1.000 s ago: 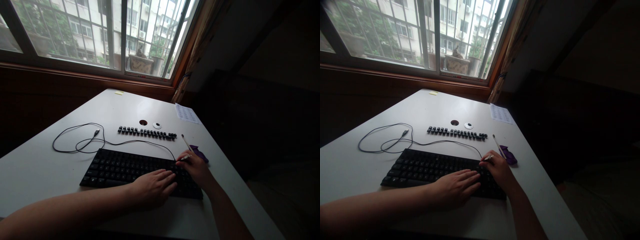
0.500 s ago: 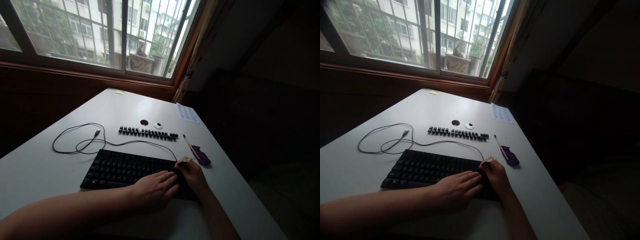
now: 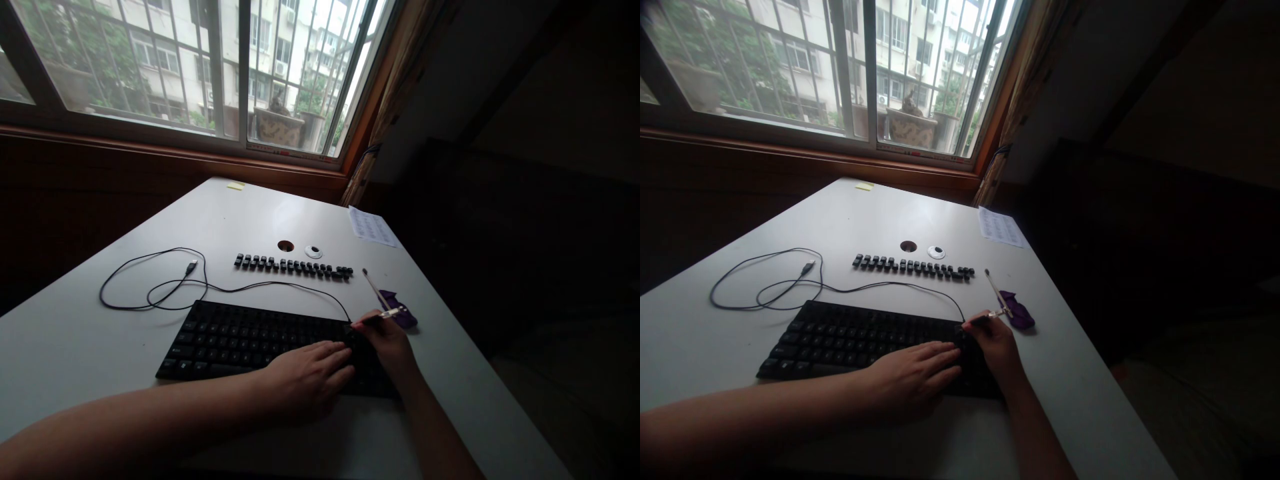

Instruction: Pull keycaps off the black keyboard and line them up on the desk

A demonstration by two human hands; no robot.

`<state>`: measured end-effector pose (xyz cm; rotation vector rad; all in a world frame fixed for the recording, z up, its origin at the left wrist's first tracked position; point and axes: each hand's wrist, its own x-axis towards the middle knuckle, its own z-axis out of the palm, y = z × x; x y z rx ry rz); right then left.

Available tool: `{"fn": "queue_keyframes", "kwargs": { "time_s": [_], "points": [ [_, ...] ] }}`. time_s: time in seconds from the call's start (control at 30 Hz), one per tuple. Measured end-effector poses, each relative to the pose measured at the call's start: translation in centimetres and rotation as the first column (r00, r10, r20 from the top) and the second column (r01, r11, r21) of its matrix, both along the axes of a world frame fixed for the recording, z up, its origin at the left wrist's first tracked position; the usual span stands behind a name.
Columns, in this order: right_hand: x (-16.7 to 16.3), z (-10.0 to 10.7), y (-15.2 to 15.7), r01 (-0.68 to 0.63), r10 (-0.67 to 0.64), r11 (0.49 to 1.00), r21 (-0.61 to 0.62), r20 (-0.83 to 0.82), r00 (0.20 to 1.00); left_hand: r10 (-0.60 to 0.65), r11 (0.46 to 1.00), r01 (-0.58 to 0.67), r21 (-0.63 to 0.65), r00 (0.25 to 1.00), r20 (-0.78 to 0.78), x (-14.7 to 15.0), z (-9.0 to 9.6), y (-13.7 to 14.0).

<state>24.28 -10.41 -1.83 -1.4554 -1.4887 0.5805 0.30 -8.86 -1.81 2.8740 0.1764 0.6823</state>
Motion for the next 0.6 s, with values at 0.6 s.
{"fn": "queue_keyframes", "kwargs": {
  "time_s": [0.6],
  "points": [
    [-4.2,2.6,1.5,-0.202,0.215,0.976,0.081,-0.229,0.949,0.303,0.073,0.185,-0.98,0.932,0.198,-0.2,2.3,5.7]
  ]
}}
